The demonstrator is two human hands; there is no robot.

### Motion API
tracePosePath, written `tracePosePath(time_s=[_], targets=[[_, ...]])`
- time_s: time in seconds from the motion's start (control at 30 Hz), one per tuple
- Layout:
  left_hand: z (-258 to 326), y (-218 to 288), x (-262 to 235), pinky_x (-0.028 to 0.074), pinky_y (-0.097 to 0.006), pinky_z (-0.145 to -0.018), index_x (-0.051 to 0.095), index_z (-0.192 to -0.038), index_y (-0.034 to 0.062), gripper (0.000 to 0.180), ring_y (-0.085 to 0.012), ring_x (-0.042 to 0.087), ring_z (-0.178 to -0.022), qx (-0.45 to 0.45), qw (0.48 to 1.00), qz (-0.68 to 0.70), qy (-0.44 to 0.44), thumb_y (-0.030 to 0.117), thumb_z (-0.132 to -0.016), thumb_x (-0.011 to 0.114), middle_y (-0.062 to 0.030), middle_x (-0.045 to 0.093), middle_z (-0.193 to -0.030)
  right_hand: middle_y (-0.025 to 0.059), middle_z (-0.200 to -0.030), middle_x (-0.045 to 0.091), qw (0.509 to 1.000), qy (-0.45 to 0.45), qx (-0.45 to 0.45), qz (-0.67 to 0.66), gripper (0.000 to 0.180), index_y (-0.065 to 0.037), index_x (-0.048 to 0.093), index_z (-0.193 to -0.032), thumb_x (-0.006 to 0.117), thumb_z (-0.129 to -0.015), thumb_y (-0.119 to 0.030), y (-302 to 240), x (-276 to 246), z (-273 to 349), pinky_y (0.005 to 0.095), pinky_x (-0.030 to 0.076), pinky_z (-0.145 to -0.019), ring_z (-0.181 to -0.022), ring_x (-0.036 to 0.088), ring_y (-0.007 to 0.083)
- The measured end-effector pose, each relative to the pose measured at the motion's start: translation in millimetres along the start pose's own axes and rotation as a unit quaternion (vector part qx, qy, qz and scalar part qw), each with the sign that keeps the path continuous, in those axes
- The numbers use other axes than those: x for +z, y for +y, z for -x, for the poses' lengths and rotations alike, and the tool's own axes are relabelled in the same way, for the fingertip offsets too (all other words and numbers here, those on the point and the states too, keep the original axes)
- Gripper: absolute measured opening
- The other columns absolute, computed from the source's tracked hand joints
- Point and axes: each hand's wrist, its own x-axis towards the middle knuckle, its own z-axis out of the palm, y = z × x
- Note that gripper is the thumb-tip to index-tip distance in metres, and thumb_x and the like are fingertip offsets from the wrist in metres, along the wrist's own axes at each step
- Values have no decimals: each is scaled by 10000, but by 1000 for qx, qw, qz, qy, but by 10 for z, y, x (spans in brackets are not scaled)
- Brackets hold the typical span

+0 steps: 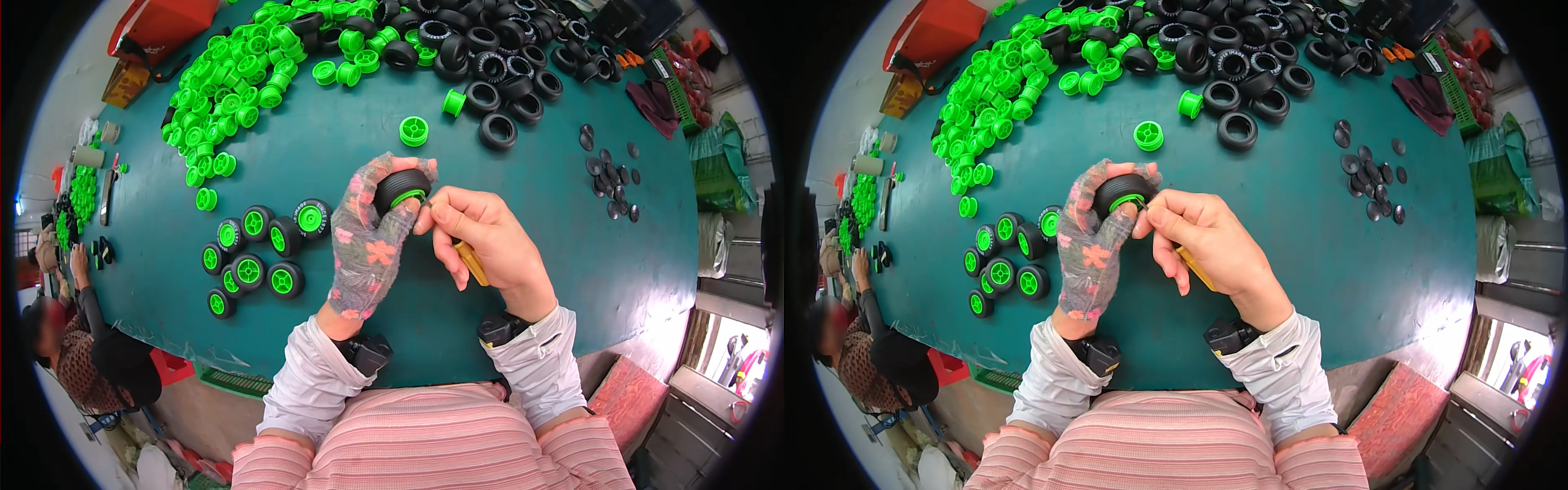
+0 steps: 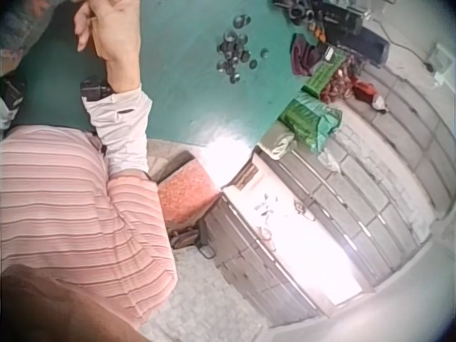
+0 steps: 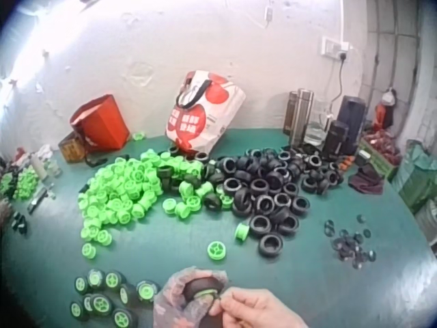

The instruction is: Assembling green plastic rims into black rubber tires at a work table.

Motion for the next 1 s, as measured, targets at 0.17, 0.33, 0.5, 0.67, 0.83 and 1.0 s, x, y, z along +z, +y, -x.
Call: tracePosePath(time_s=[0.17,0.33,0.5,0.67,0.83,1.0], targets=[[-2,34,32,511,-349,-1015,512,-1326,10,414,-258,631,-1169,-44,995,82,39,-10,-937,651,-171,627,-1267,36,-604,596,997,39,-24,56,264,-15,616,-981,472,-1074,-216,38,23,-23,219,456,-409,-440,552,89],[2,8,13,492,-385,-1045,499,-1342,21,441,-282,619,-1200,-51,996,57,35,39,-937,676,-164,609,-1274,25,-629,614,978,119,-83,149,207,-28,637,-944,533,-1039,-180,126,68,-63,242,471,-477,-481,561,90],[-1,-14,12,484,-392,-1054,494,-1350,22,456,-286,624,-1188,-41,997,53,42,52,-937,684,-173,608,-1281,19,-609,607,944,216,-110,223,153,-29,658,-912,587,-993,-137,65,205,-45,260,438,-479,-484,546,88],[5,-27,2,488,-380,-1048,497,-1353,25,457,-282,629,-1176,-45,998,29,32,46,-936,683,-165,613,-1282,25,-557,581,921,209,-129,301,142,-29,662,-922,582,-988,-126,41,176,-23,277,420,-467,-467,542,94],[2,2,15,496,-362,-1030,500,-1355,32,445,-264,629,-1168,-18,999,-34,18,17,-942,663,-148,612,-1296,33,-559,587,933,212,-93,276,131,-34,655,-919,576,-985,-114,-9,209,5,296,418,-471,-454,539,110],[3,-16,-11,501,-330,-1007,506,-1353,40,439,-236,630,-1162,16,992,-122,4,-42,-940,632,-136,625,-1292,87,-562,577,891,228,-157,360,98,-35,628,-898,613,-962,-109,38,216,-17,362,431,-500,-478,568,228]])
